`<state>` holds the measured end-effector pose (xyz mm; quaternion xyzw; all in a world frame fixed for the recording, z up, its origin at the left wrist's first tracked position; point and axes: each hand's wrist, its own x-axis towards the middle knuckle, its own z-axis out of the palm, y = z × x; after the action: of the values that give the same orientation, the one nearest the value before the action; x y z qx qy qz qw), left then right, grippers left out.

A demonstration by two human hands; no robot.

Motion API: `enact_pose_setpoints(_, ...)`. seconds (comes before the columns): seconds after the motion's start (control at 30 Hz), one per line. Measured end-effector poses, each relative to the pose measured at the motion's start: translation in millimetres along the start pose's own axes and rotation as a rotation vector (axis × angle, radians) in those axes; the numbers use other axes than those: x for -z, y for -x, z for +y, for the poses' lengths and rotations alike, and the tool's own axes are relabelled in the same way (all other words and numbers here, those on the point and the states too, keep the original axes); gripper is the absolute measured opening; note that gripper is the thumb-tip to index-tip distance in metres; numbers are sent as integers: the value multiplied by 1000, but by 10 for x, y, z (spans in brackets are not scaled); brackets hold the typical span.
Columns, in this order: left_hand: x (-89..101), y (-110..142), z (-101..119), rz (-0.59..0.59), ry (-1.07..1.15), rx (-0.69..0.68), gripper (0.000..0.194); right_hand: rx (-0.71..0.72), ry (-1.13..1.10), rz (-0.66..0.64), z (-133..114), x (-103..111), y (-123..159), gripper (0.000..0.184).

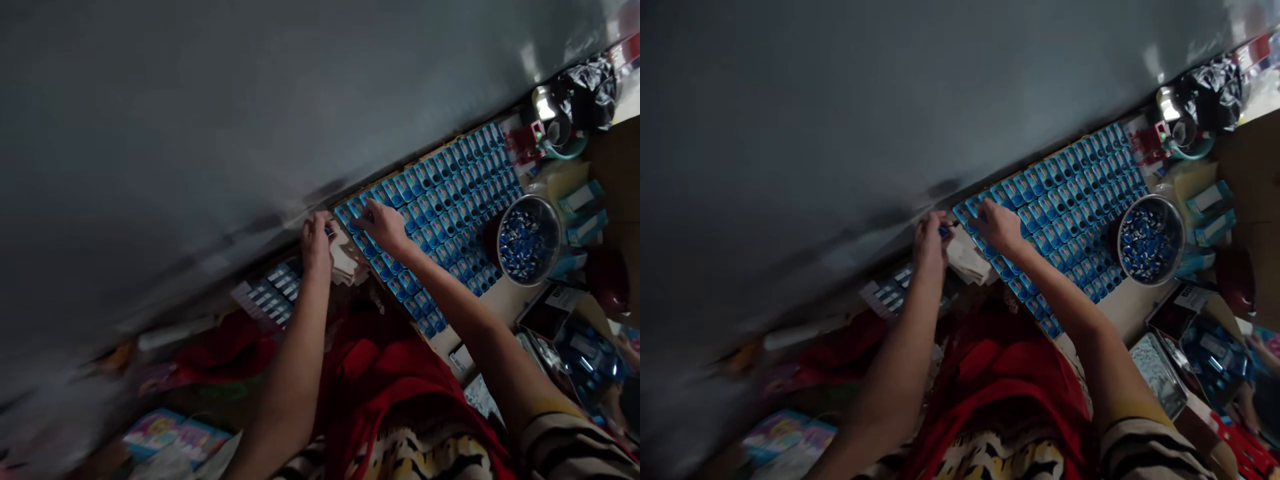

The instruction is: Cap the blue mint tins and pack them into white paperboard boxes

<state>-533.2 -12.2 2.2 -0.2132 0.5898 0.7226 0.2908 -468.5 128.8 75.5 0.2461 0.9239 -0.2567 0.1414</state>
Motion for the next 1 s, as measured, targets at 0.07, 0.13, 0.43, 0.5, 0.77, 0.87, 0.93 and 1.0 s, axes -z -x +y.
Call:
enact_pose_setpoints(0.07, -41, 181, -31, 17, 58, -11, 28, 71, -114, 48, 50, -3, 215, 23)
enact_pose_setpoints(0.13, -171, 374, -95, -94, 108, 98, 32, 147, -187, 41, 103, -39, 382, 22)
enact_pose_setpoints(0.43, -1100, 717, -403, -315, 33, 220, 38, -128, -331, 163, 583, -40, 609, 27)
enact_pose_setpoints(0.5, -1278, 822, -413, -388, 23, 259, 39, -180, -333, 190, 713, 107, 711, 28)
enact_pose_setpoints(0.77, -2467, 1726, -696, -874, -271, 28, 17, -594, -35, 410, 2275, 1199, 1880, 25)
enact_pose_setpoints(0.87, -3196, 1935, -1106, -950, -530, 98, 31, -792, 112, 385, 3083, 1385, 2220, 39)
enact_pose_setpoints(0.93, -3607, 1943, -1392, -839, -738, 76, 43, -869, 173, 313, 3472, 1357, 2226, 48)
enact_pose_setpoints(1.0, -3879, 1887, -1630, -773, -802, 68, 47, -866, 204, 262, 3668, 1261, 2089, 49)
